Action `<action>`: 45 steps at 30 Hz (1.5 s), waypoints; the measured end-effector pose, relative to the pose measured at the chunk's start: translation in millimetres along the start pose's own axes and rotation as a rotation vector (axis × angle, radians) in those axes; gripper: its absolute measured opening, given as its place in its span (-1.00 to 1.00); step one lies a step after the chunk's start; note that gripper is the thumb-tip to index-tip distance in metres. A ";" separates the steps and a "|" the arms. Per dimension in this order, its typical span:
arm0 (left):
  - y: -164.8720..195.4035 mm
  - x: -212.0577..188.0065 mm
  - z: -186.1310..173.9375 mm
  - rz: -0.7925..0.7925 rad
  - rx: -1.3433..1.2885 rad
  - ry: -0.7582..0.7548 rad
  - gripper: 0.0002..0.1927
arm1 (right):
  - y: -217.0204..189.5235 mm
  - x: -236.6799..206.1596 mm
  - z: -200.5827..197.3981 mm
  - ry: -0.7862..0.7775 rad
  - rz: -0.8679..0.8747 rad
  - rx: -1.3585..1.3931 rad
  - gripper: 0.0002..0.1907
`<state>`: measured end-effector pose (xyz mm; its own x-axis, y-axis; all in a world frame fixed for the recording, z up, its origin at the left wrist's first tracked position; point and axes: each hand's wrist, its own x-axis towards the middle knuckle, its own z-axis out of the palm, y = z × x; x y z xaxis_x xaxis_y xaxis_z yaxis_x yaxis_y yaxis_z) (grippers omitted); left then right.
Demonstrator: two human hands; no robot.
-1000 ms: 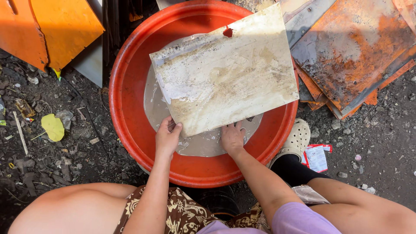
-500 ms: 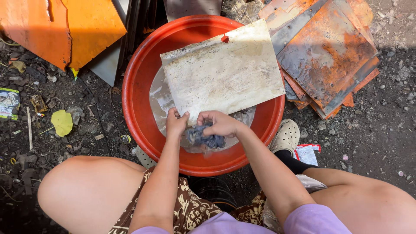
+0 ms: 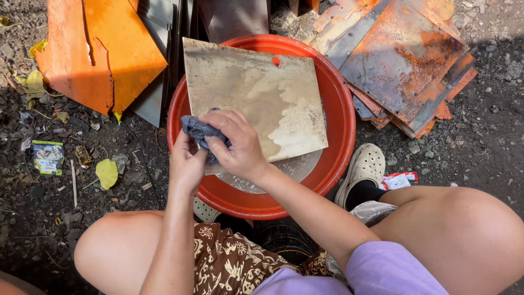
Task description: The person scrubs several flat, irregularly shaped plates with a cloth using water from a red basin. They handle each plate one at a time, scrubbing both sides and rinsing the cloth in the basin before placing the cleaned plates aside.
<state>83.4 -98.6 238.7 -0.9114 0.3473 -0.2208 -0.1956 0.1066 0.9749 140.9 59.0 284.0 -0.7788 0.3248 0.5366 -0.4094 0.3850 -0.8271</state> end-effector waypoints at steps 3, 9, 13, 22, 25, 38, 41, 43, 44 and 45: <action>16.2 15.1 5.3 -0.010 -0.138 -0.075 -0.51 | -4.3 0.7 -2.3 0.064 -0.017 -0.001 -0.60; 38.4 43.1 18.9 -0.130 0.011 -0.013 -0.60 | 11.4 12.2 -3.5 0.146 0.069 0.096 -0.67; 66.2 30.7 15.7 -0.023 0.160 0.000 -0.72 | 17.1 18.0 -4.7 0.215 0.088 0.172 -0.68; 66.9 15.8 11.0 0.017 0.434 0.136 -0.68 | 115.2 -18.4 3.5 0.121 0.143 -0.288 -0.69; 60.8 18.1 5.3 0.035 0.406 0.125 -0.68 | 191.7 -27.2 -38.1 0.182 0.301 -0.444 -0.72; 82.3 6.9 21.7 0.106 0.611 0.127 -0.62 | 113.6 -30.3 24.3 0.181 0.277 -0.313 -0.60; 88.1 5.9 26.1 0.042 0.597 0.124 -0.62 | 140.7 -37.2 -14.8 0.158 0.310 -0.386 -0.63; 92.8 8.8 26.9 0.048 0.569 0.142 -0.60 | 166.4 -40.5 -46.3 0.185 0.369 -0.518 -0.61; 94.6 10.0 27.8 0.072 0.574 0.140 -0.61 | 175.9 -40.1 -58.1 0.205 0.407 -0.558 -0.60; 96.1 9.8 28.4 0.075 0.585 0.139 -0.62 | 181.7 -39.3 -65.2 0.234 0.438 -0.521 -0.62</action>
<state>65.9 -58.5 329.4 -0.9616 0.2526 -0.1075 0.0667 0.5948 0.8011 128.1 172.5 123.5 -0.6732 0.6982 0.2437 0.2429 0.5201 -0.8188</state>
